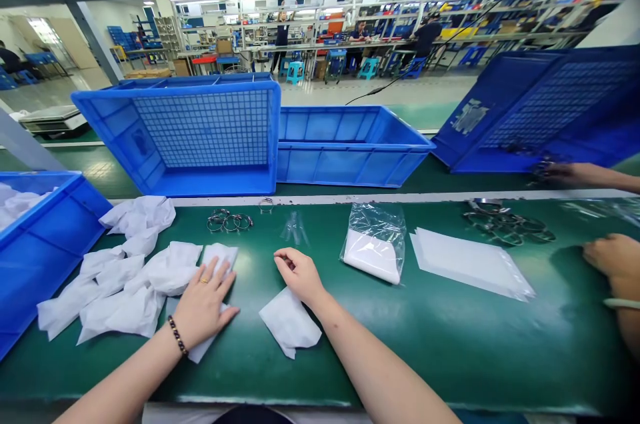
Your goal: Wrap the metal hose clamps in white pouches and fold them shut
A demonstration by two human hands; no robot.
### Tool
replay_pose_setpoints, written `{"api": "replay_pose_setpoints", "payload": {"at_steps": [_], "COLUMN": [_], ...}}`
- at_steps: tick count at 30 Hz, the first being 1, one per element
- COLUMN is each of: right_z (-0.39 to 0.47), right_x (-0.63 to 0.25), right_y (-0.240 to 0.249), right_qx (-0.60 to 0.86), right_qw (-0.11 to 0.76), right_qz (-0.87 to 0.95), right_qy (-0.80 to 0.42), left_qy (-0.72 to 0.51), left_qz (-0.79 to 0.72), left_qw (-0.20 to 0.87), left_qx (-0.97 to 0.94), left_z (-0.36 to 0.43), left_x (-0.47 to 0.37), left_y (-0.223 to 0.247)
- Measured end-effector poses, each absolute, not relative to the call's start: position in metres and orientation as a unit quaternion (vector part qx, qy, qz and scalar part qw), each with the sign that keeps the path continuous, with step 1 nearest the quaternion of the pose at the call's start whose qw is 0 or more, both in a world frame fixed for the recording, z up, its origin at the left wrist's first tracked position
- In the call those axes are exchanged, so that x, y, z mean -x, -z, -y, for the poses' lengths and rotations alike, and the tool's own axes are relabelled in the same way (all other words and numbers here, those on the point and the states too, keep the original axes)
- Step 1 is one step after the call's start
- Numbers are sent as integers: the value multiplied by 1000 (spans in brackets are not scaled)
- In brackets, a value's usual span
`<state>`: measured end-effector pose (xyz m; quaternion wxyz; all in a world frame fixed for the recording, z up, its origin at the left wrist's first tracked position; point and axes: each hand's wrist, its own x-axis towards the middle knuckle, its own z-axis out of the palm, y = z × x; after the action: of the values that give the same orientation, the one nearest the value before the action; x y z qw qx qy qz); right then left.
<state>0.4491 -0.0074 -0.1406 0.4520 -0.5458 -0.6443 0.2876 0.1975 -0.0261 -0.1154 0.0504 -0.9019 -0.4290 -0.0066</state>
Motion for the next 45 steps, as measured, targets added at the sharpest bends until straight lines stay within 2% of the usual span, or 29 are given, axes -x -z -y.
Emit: {"api": "replay_pose_setpoints", "payload": {"at_steps": [8,16,19,26,33,41,43,45], "right_z": [9,7,7,15,26,37,35,29], "right_x": [-448,-451,-457,-474,-472,-448,-446,-447], "right_y": [139,139,134,118,106,109,113,119], "right_qx": [534,555,575,559,529,461,459,480], "right_qw": [455,430,376,182,109,145,172,222], "right_qz": [653,650,660,712,707,714,710,698], "right_qy": [-286,-292,-304,-384,-456,-507,-505,-483], "left_qy": [-11,6,26,-4,-28,82,151,210], "left_qz": [521,588,610,652,675,647,586,505], "left_qw": [124,144,135,95,64,97,46,-80], "left_qx": [844,796,780,753,735,752,795,833], "left_z": [-5,-26,-39,-94,-110,-61,-42,-26], "left_x": [-157,-170,-194,-217,-209,-221,-235,-252], "left_y": [110,100,90,92,94,63,59,62]}}
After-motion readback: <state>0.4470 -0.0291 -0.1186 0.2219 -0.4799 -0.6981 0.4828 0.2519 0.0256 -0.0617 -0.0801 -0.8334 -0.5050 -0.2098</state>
